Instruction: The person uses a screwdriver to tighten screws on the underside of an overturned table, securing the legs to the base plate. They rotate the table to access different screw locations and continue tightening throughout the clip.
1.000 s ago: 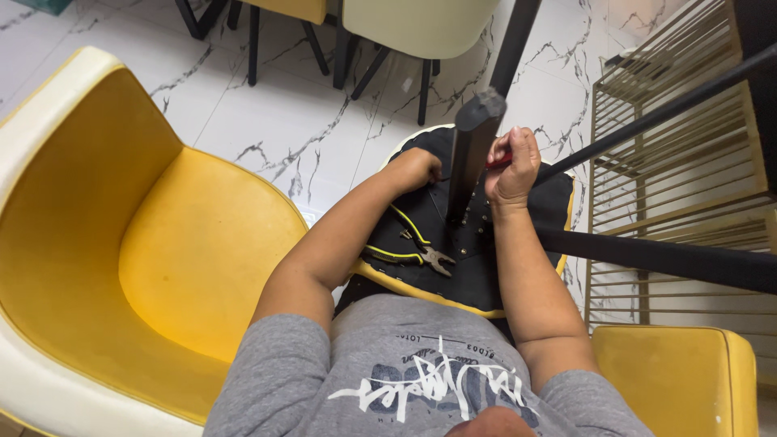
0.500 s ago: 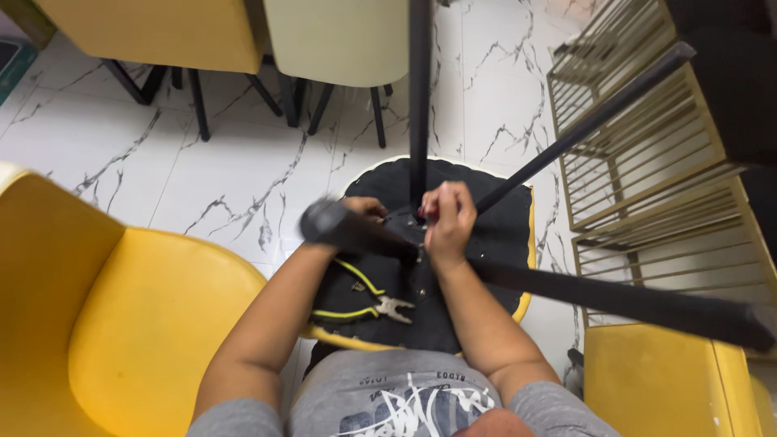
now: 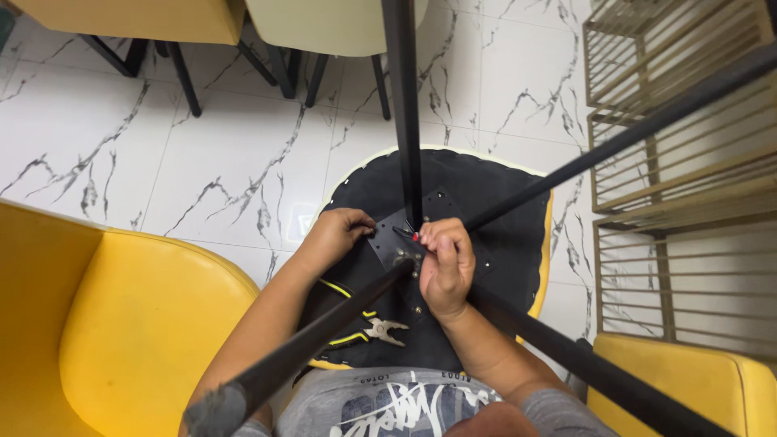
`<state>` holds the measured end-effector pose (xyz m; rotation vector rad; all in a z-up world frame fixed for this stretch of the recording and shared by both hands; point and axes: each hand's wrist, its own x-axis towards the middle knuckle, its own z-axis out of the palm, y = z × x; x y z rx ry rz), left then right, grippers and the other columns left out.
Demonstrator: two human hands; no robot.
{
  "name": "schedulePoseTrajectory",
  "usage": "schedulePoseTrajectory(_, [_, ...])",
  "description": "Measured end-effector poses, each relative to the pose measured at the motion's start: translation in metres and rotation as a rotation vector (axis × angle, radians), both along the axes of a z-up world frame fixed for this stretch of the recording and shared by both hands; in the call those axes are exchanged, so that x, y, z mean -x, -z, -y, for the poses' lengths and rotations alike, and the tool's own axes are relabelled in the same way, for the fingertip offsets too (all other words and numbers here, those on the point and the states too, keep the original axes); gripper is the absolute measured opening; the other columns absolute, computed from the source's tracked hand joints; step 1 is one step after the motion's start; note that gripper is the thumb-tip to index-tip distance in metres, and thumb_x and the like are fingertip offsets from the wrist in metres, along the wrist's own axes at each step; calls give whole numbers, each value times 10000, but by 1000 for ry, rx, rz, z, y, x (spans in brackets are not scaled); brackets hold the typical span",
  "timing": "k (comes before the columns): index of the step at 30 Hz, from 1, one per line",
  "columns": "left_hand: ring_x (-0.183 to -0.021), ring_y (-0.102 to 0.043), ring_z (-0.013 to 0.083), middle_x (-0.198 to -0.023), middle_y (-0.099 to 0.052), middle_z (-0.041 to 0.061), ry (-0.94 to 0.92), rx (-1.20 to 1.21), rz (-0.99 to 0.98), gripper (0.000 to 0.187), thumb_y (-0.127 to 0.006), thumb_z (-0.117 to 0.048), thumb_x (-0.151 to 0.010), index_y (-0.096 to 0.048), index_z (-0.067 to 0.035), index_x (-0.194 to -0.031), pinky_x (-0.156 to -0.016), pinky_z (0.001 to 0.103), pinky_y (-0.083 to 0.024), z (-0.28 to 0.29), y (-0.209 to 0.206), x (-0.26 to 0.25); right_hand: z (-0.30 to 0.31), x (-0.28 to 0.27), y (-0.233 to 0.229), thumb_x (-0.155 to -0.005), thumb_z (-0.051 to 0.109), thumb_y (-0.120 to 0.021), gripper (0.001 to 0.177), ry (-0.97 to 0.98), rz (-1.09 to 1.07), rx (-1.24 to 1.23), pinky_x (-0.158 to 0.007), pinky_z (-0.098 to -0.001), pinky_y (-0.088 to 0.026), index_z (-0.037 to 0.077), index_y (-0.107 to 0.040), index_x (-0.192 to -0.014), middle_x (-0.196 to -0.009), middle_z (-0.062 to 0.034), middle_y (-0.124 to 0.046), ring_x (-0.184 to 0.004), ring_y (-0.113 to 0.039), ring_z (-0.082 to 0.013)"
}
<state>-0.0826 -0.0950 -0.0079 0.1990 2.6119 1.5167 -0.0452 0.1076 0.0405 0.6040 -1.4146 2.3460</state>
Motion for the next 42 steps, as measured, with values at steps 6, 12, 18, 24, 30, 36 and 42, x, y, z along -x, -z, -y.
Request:
schedulePoseTrajectory(6, [-908, -742, 262, -969, -765, 109, 7, 38, -4, 168, -740, -86, -849, -766, -64, -1014, -806, 345, -575, -1, -3, -2, -8, 1, -3, -1099, 152, -505, 210, -9, 21, 4, -931, -377, -445, 64, -490, -909, -937, -64, -482, -887, -463, -181])
schedulePoseTrajectory(12, [-915, -747, 262, -978, -762, 106, 22, 30, 20, 161, -726, -81, -859, -762, -66, -1015, -805, 346, -582, -2, -4, -3, -9, 1, 0, -1097, 156, -513, 213, -16, 10, -29, -918, -368, -448, 68, -509, -902, -920, -50, -484, -875, -465, -166])
schedulePoseTrajectory(18, [-916, -707, 311, -937, -744, 120, 74, 132, -141, 131, -709, -84, -858, -766, -74, -976, -803, 393, -558, -2, -5, -8, -9, 0, -1, -1090, 160, -521, 215, -57, 2, -25, -899, -368, -455, 74, -511, -893, -903, -50, -487, -868, -472, -166])
schedulePoseTrajectory(24, [-920, -671, 324, -905, -741, 114, 143, 244, -303, 125, -648, -33, -824, -741, -56, -905, -821, 423, -540, -6, -11, -11, -9, 0, -4, -1088, 171, -521, 218, -65, -3, -36, -902, -368, -452, 71, -508, -895, -902, -51, -483, -873, -469, -170])
schedulePoseTrajectory(30, [-932, -666, 346, -934, -726, 136, 185, 267, -403, 169, -612, -2, -796, -721, -25, -923, -828, 427, -539, -8, -15, -13, -9, -2, -7, -1085, 189, -531, 225, -65, -28, -43, -901, -370, -450, 69, -505, -896, -900, -55, -484, -872, -470, -175])
schedulePoseTrajectory(36, [-928, -672, 340, -918, -732, 126, 172, 238, -355, 114, -677, -45, -829, -743, -49, -923, -821, 429, -538, -7, -3, -6, -6, -3, -15, -1086, 197, -541, 240, -85, -31, -24, -906, -380, -454, 67, -497, -889, -897, -57, -483, -873, -474, -178])
schedulePoseTrajectory(42, [-913, -711, 311, -942, -738, 124, 68, 72, -172, 160, -744, -78, -833, -753, -68, -992, -805, 387, -567, -5, 11, -4, 3, -3, -29, -1118, 198, -508, 268, -190, -99, -100, -811, -368, -499, 56, -476, -894, -869, -68, -486, -807, -486, -178])
